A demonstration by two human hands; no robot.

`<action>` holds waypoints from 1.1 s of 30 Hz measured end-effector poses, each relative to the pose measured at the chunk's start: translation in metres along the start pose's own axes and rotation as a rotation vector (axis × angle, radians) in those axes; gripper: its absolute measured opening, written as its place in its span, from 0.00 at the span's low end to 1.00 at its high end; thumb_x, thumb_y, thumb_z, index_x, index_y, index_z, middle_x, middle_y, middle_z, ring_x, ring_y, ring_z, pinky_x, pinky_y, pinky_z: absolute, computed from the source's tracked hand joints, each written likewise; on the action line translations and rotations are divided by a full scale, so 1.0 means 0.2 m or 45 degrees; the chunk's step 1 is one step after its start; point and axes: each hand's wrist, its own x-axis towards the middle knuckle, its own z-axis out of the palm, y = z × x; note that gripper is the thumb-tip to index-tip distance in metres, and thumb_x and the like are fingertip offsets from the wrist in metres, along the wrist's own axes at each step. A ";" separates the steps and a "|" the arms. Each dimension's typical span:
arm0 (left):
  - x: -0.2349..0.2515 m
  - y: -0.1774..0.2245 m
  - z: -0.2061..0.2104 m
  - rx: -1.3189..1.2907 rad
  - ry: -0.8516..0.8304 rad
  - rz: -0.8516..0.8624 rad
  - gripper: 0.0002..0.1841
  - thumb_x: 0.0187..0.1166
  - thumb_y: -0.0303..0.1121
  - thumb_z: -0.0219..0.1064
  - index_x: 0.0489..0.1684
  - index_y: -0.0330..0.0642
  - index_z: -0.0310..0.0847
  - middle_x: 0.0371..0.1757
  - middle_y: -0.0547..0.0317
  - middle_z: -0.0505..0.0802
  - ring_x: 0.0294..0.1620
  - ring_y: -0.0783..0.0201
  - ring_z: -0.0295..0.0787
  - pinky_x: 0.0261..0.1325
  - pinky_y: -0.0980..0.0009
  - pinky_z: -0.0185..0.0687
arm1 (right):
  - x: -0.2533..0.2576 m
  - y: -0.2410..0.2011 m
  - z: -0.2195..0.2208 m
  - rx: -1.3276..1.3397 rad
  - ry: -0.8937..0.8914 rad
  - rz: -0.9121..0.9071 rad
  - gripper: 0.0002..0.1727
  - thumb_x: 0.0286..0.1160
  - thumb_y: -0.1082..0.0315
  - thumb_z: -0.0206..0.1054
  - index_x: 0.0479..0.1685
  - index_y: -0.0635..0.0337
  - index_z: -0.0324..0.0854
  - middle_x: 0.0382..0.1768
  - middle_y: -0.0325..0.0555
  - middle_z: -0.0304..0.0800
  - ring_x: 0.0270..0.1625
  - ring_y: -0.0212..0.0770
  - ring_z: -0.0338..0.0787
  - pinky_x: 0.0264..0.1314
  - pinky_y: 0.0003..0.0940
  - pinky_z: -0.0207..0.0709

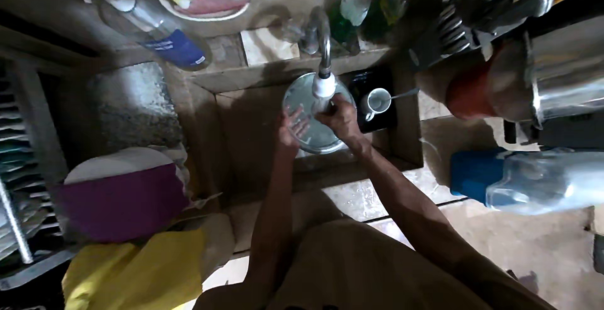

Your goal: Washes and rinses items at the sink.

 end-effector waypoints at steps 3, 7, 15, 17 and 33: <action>-0.01 0.04 0.00 -0.049 0.046 0.027 0.23 0.96 0.46 0.43 0.86 0.54 0.63 0.71 0.49 0.88 0.61 0.50 0.92 0.59 0.57 0.90 | -0.03 0.01 -0.03 0.067 -0.011 -0.092 0.30 0.59 0.60 0.86 0.61 0.64 0.84 0.61 0.56 0.87 0.52 0.46 0.92 0.54 0.45 0.90; 0.05 0.01 -0.02 -0.100 0.058 -0.024 0.23 0.96 0.46 0.44 0.85 0.56 0.66 0.71 0.52 0.88 0.60 0.54 0.92 0.58 0.59 0.89 | -0.05 0.18 -0.19 0.086 0.246 0.122 0.30 0.71 0.51 0.76 0.70 0.57 0.83 0.71 0.52 0.83 0.72 0.46 0.84 0.73 0.47 0.80; 0.18 -0.05 0.13 0.897 0.220 0.364 0.24 0.95 0.40 0.50 0.85 0.40 0.69 0.78 0.46 0.82 0.76 0.60 0.80 0.78 0.64 0.75 | -0.17 0.19 -0.24 1.378 -0.092 0.517 0.24 0.97 0.57 0.40 0.81 0.58 0.64 0.68 0.55 0.87 0.57 0.53 0.94 0.56 0.49 0.90; 0.16 -0.09 0.15 1.471 0.140 0.666 0.24 0.93 0.38 0.49 0.85 0.40 0.70 0.85 0.42 0.74 0.87 0.49 0.68 0.89 0.53 0.61 | -0.18 0.18 -0.22 1.473 0.014 0.528 0.22 0.97 0.58 0.42 0.79 0.57 0.65 0.68 0.54 0.87 0.57 0.51 0.94 0.56 0.46 0.90; 0.04 0.06 0.04 1.706 -0.295 1.103 0.36 0.81 0.46 0.69 0.86 0.37 0.65 0.78 0.42 0.83 0.82 0.51 0.75 0.90 0.50 0.60 | -0.16 0.13 -0.07 1.468 -0.082 0.636 0.22 0.98 0.56 0.40 0.76 0.58 0.67 0.63 0.52 0.90 0.48 0.46 0.95 0.47 0.40 0.90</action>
